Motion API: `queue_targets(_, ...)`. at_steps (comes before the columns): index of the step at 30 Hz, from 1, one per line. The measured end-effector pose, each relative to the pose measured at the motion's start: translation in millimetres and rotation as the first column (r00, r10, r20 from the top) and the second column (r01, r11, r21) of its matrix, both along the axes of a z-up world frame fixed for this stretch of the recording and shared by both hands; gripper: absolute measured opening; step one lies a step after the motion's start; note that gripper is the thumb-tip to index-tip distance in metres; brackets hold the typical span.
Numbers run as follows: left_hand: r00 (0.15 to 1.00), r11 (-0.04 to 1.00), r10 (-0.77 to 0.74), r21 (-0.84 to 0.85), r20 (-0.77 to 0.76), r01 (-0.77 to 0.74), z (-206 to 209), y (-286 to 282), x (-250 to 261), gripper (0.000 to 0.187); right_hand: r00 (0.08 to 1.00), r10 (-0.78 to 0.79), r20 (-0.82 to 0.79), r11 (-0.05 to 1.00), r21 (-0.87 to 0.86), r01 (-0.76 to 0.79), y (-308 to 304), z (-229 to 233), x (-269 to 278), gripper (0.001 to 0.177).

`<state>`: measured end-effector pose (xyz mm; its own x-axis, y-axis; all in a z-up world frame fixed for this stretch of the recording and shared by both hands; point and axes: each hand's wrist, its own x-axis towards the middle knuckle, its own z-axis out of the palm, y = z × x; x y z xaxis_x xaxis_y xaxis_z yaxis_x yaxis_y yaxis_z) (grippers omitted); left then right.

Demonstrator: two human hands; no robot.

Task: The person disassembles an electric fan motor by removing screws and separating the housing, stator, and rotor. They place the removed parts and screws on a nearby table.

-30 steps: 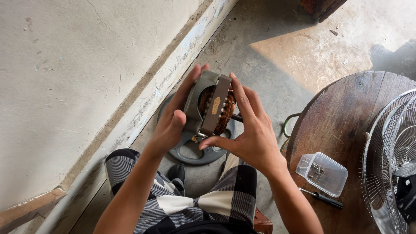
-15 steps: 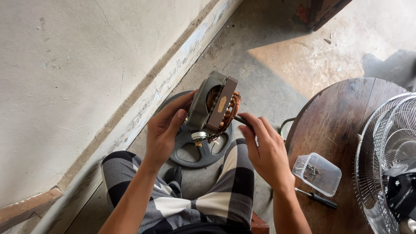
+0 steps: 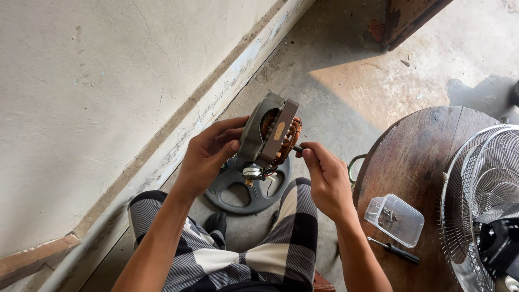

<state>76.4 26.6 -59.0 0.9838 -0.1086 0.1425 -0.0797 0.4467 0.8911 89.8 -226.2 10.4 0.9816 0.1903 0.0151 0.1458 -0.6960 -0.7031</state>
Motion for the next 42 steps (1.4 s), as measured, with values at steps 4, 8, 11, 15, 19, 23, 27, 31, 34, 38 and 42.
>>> queue_targets(4,1.0,1.0,0.001,0.029,-0.025,-0.001,0,1,1,0.055,0.988,0.003,-0.158,0.998,0.064,0.007,-5,0,18,0.031)
queue_targets(8,0.998,0.999,0.038,0.026,0.047,-0.04,-4,-4,1,0.056,0.991,0.086,-0.104,0.99,0.119,-0.073,-11,6,23,0.027)
queue_targets(11,0.992,0.983,0.097,0.149,0.076,-0.108,-7,-10,0,0.063,0.997,0.069,-0.027,0.998,0.004,-0.069,-10,2,27,0.027)
queue_targets(15,0.951,0.88,0.209,0.379,0.229,-0.285,-7,-15,0,0.083,0.943,0.218,0.251,0.976,-0.035,-0.216,-10,-11,52,0.028)
queue_targets(19,0.952,0.953,0.112,0.24,0.286,-0.184,0,-20,6,0.098,0.941,0.196,0.277,0.98,-0.025,-0.197,-9,-20,66,0.033)
queue_targets(23,0.957,0.939,0.125,0.281,0.262,-0.2,5,-23,6,0.103,0.951,0.182,0.248,0.981,-0.117,-0.157,-3,-20,82,0.042)
queue_targets(27,0.957,0.933,0.125,0.297,0.264,-0.203,4,-22,6,0.104,0.952,0.243,0.185,0.968,-0.104,-0.226,-1,-13,88,0.036)
queue_targets(31,0.953,0.919,0.109,0.336,0.284,-0.205,2,-24,6,0.104,0.988,0.113,-0.101,0.971,-0.199,-0.132,1,2,90,0.042)
queue_targets(34,0.951,0.926,0.074,0.334,0.299,-0.177,-2,-22,9,0.103,0.97,0.037,-0.239,0.97,-0.227,-0.093,5,10,89,0.048)
queue_targets(38,0.954,0.94,0.023,0.318,0.3,-0.122,-3,-20,8,0.114,0.968,0.03,-0.248,0.974,-0.21,-0.084,10,16,80,0.046)
queue_targets(42,0.949,0.922,0.07,0.345,0.307,-0.179,0,-36,5,0.125,0.974,0.081,-0.212,0.988,-0.115,-0.107,11,17,49,0.044)
